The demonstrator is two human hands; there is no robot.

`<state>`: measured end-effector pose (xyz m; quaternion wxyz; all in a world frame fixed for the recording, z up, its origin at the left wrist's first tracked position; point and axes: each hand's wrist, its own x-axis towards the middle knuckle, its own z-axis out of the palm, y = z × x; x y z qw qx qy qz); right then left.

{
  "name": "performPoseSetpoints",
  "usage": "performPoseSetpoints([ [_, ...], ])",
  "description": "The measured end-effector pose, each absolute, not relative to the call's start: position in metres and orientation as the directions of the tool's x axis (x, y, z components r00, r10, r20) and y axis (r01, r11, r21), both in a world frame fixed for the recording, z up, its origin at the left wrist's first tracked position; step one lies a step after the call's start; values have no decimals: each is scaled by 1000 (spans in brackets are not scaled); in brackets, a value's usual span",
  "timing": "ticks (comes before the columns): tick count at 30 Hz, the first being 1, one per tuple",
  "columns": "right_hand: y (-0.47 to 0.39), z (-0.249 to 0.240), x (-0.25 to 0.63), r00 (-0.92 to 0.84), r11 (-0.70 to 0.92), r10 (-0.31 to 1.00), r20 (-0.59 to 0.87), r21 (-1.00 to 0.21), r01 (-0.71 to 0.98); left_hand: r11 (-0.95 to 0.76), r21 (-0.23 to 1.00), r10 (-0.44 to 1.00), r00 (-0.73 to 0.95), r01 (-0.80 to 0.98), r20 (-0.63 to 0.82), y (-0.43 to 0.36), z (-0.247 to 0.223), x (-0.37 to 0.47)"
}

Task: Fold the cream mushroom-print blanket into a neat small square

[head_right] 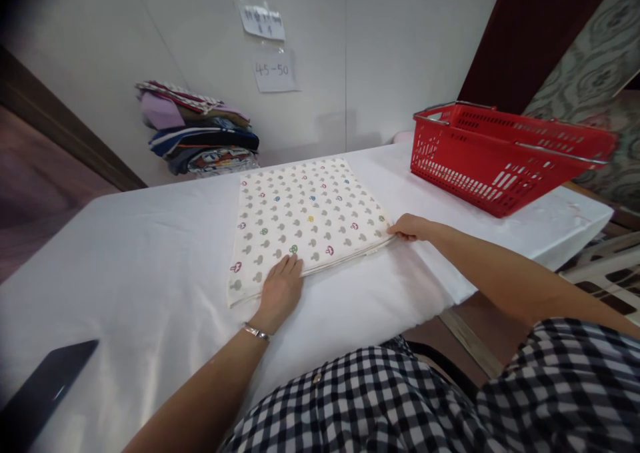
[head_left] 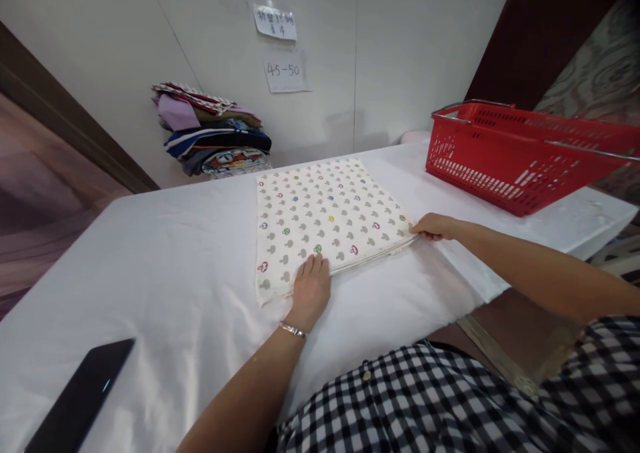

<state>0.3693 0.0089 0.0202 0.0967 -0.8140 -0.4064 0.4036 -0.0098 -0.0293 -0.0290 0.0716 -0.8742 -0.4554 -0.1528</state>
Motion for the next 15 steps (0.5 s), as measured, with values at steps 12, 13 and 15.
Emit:
performPoseSetpoints([
  [12,5,21,368,395,-731,666,-633,-446,517,-566,2,786,539,824,304,-31,-27,-9],
  [13,5,22,367,387,-736,660,-644,-450,505,-567,0,785,540,824,303,-31,-27,-9],
  [15,5,24,365,377,-741,655,-655,-460,489,-572,4,781,543,820,309,-32,-26,-9],
])
